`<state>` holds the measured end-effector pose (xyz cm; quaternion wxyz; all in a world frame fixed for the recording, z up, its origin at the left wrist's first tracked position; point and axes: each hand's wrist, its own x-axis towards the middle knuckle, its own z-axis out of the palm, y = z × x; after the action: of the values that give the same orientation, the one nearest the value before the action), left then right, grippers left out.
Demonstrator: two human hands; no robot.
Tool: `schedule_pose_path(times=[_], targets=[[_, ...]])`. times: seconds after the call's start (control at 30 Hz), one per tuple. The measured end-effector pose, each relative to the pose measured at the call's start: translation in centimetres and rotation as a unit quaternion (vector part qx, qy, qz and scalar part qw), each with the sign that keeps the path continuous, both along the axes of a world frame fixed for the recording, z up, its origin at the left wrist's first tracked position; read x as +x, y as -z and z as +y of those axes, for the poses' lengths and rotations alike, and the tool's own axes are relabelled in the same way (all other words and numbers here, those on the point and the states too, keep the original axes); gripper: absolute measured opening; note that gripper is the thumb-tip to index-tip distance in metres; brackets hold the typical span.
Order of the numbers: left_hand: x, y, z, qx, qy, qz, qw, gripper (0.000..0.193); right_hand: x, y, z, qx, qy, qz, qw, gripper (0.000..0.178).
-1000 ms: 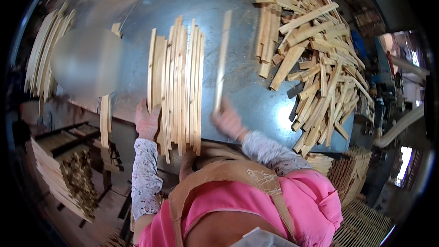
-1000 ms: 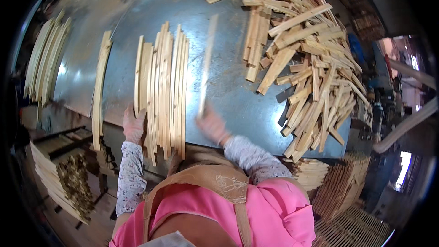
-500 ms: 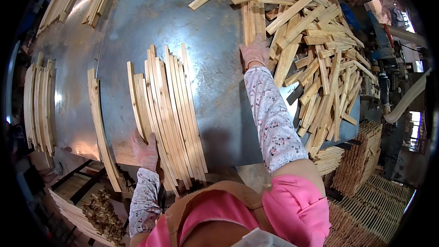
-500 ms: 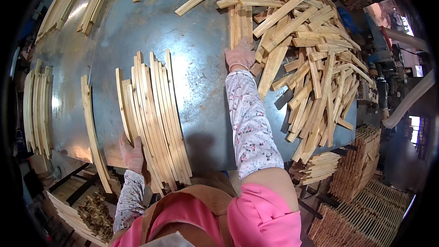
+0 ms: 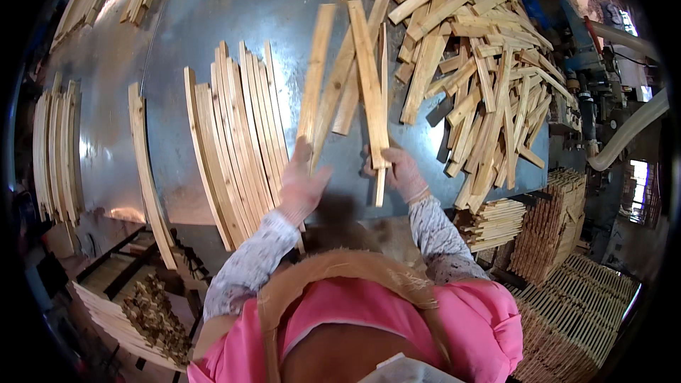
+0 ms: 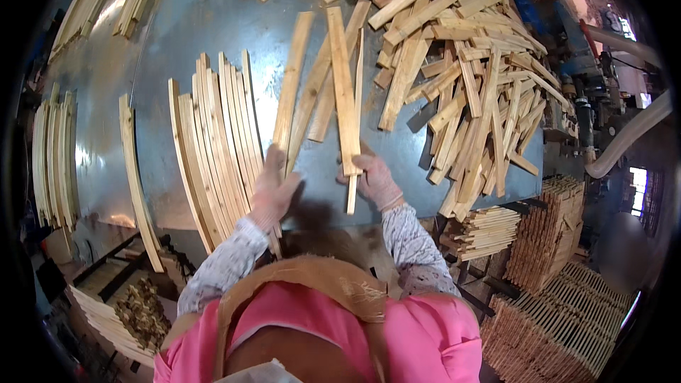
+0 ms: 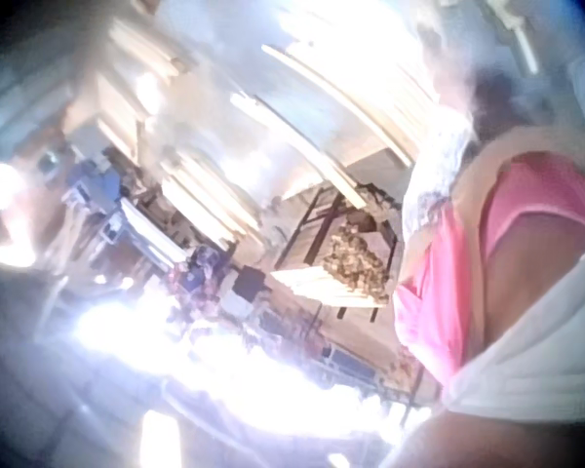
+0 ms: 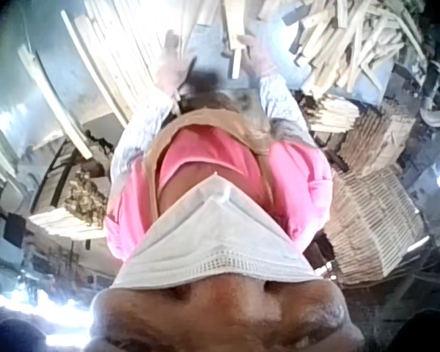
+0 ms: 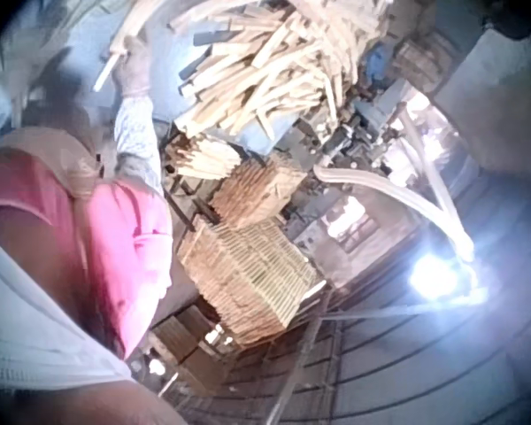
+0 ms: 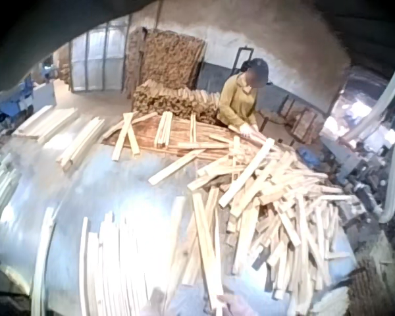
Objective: The person sorts thin wooden strips on a metal table, picking them up from a pile and arranging them into neat stacks. The person handles the wood by hand, aligning the strips and moving them to a designated area on the table.
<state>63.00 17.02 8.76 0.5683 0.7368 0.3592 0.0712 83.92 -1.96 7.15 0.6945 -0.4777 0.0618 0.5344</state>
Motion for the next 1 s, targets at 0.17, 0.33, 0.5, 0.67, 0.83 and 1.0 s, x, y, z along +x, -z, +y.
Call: schedule_pose_path(times=[0.17,0.33,0.5,0.67,0.83,1.0], targets=[[5.5,2.4,-4.4,-0.176,0.01,-0.03,0.984,0.084,-5.3,0.2,-4.7,-0.066,-0.027,-0.121,0.99,0.082],[9.6,2.1,-5.3,-0.234,0.074,-0.009,0.969,0.063,-6.1,2.2,-8.4,-0.169,-0.082,-0.356,0.915,0.076],[8.6,1.2,-6.3,-0.365,-0.105,-0.099,0.92,0.03,-7.0,3.5,-11.3,0.178,0.082,0.095,0.976,0.085],[-7.5,3.1,2.7,-0.061,-0.173,-0.124,0.975,0.043,-6.1,-1.3,-10.8,0.181,0.056,0.185,0.964,0.071],[-18.5,-3.9,9.2,0.066,-0.255,0.176,0.948,0.047,-6.9,-0.9,-10.6,-0.017,0.05,0.167,0.985,0.059],[-26.9,9.6,9.7,0.198,-0.114,0.129,0.965,0.059,-9.9,0.7,-10.7,-0.093,0.09,0.201,0.971,0.051]])
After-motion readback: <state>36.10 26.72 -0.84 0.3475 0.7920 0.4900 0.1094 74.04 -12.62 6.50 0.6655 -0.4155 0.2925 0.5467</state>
